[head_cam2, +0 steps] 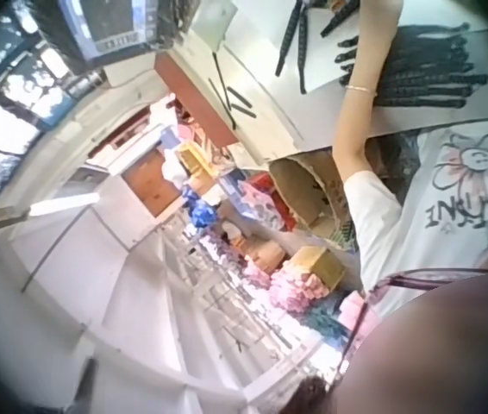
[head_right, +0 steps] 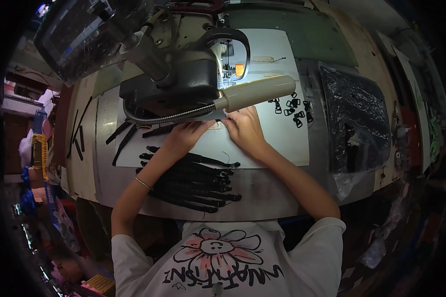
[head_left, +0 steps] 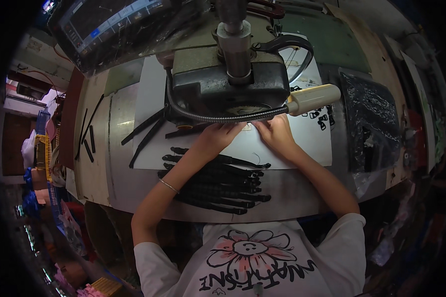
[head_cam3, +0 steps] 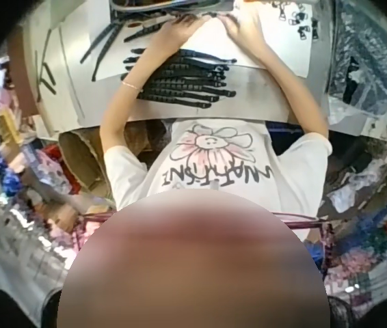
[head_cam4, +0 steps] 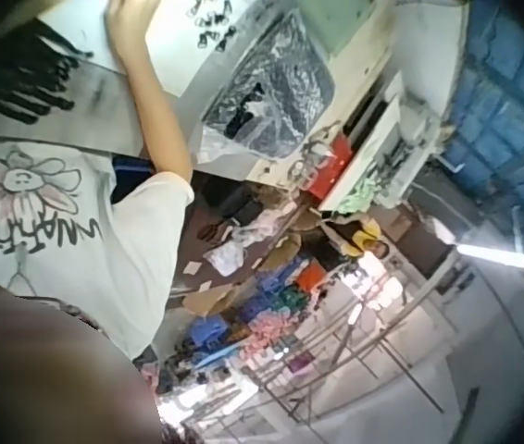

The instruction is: Attaching metal clips to leather straps using an industrial fastener machine.

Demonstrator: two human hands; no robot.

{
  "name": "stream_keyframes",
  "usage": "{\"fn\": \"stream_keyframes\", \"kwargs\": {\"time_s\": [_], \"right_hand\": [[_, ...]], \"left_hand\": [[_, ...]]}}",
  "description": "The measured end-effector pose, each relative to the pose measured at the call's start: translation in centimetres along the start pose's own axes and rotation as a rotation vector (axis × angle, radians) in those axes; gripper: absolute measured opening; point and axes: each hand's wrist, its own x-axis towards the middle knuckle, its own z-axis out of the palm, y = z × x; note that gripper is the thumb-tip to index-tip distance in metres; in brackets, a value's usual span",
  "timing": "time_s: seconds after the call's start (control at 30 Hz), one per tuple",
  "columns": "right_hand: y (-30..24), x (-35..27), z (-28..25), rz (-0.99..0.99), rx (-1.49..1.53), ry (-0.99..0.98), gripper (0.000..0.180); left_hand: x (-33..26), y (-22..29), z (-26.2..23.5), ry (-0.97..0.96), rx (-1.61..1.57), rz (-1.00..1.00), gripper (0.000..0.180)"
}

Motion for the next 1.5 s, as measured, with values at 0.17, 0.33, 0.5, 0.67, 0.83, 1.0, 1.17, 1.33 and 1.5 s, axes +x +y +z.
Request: {"fn": "stream_keyframes", "kwargs": {"time_s": [0.17,0.33,0.5,0.67,0.83,1.0,1.17,1.33,1.5], "right_hand": [[-0.1,-0.1,0.1,0.063,0.045,-0.022,0.012],[-0.1,-0.1,-0.1,0.089,0.044,-0.042,0.012],[0.4,0.1,0.4,0.140,0.113,0.013,0.009],[0.2,0.3,0.4,0.119,0.100,0.021,0.010],[0.2,0.1,0.5,0.129,0.086,0.021,0.009],[0.1,-0.2,0.6,0.098,0.027,0.034,0.009],[0.3,-0.1,0.6,0.138,0.051,0.054,0.011],[0.1,-0.4,0.6,0.177,0.090,0.023,0.014],[0.1,0.3,-0.4,0.081,0.087,-0.022,0.021]], "left_hand": [[-0.7,1.2,-0.2,-0.128,0.063,-0.063,0.046],[-0.2,2.2,-0.7,-0.067,0.153,-0.058,0.052],[-0.2,2.2,-0.5,-0.077,0.035,-0.125,0.057],[-0.5,2.1,-0.4,-0.145,0.017,-0.153,0.054],[-0.4,2.5,-0.2,-0.070,0.007,-0.172,0.059],[-0.4,2.5,-0.3,-0.073,0.002,-0.171,0.059],[-0.1,2.7,-0.5,-0.090,-0.003,-0.198,0.059],[-0.6,3.1,-0.7,-0.125,-0.045,-0.216,0.060],[-0.9,2.8,-0.6,-0.102,-0.086,-0.214,0.053]]}}
